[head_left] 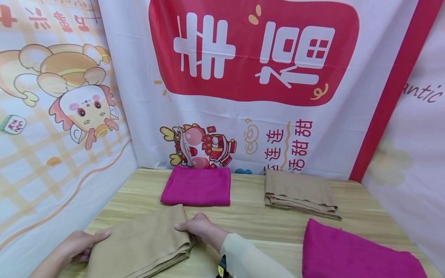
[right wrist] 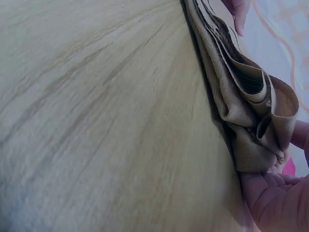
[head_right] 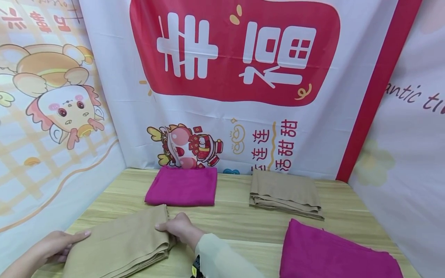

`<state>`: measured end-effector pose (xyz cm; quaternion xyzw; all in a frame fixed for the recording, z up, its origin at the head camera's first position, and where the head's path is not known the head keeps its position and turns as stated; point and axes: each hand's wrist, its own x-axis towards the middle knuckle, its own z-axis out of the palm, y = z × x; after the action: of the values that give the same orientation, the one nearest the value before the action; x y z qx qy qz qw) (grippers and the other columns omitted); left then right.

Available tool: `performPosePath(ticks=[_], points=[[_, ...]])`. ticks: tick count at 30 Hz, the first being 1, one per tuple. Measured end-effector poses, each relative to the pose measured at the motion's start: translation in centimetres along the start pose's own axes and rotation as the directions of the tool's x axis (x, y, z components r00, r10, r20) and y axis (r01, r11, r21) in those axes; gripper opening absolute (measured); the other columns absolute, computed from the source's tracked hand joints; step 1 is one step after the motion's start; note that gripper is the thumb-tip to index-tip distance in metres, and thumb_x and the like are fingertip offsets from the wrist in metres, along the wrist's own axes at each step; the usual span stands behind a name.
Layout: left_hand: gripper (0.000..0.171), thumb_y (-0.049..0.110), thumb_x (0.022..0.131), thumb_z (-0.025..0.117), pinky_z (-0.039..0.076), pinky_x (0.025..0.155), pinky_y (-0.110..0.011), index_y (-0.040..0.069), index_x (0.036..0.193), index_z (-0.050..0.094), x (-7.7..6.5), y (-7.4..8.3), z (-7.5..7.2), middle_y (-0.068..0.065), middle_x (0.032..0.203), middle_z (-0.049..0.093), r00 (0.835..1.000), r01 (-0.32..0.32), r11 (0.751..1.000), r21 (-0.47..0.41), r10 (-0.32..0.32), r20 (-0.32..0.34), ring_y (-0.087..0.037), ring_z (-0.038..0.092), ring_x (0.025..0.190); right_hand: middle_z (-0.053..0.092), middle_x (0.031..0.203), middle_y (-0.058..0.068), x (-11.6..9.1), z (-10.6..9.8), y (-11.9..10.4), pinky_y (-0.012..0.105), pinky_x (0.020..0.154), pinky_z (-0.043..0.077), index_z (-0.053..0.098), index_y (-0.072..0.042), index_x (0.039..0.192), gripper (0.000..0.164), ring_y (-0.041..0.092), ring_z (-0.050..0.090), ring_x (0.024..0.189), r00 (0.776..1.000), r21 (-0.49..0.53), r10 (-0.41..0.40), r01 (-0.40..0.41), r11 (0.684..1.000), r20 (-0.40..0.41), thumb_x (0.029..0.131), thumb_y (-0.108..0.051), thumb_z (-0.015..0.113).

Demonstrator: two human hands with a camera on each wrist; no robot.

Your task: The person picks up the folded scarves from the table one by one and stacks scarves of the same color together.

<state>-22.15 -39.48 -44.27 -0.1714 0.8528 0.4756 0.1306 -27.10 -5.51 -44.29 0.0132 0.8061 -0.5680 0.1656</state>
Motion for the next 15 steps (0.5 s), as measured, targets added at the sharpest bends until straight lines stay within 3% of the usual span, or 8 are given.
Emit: performPosePath(ticks=[5,10,15], points=[[0.043,0.042,0.077,0.064,0.051,0.051,-0.029,-0.001,0.069,0.062,0.0,-0.02,-0.14,-0.004,0.055,0.06,1.0,-0.018,1.0,-0.022,0.018,0.019,-0.013,0.059,0.051,0.061,0.058,0.006,-0.1,0.28,0.0,0.026,0.043,0.048,0.06,-0.004,0.071,0.027,0.014,0.058,0.048,0.999,0.068,0.014,-0.017,0.998,0.039,0.067,-0.024,0.077],[0.038,0.039,0.081,0.06,0.052,0.055,-0.03,0.002,0.073,0.064,0.28,-0.17,-0.67,-0.006,0.06,0.063,0.994,-0.071,0.996,-0.054,0.075,0.085,-0.015,0.061,0.056,0.062,0.059,0.008,-0.11,0.45,-0.08,0.029,0.045,0.05,0.059,-0.003,0.074,0.027,0.018,0.06,0.05,0.999,0.1,0.013,-0.018,0.995,0.049,0.068,-0.022,0.076],[0.039,0.039,0.082,0.059,0.052,0.059,-0.032,0.0,0.082,0.063,0.29,-0.31,-0.88,-0.008,0.068,0.065,0.992,-0.074,0.995,-0.064,0.08,0.101,-0.02,0.062,0.064,0.061,0.058,0.008,-0.09,0.83,0.01,0.029,0.045,0.05,0.06,-0.002,0.073,0.023,0.018,0.06,0.05,0.998,0.119,-0.016,0.01,0.993,0.054,0.069,-0.019,0.075]])
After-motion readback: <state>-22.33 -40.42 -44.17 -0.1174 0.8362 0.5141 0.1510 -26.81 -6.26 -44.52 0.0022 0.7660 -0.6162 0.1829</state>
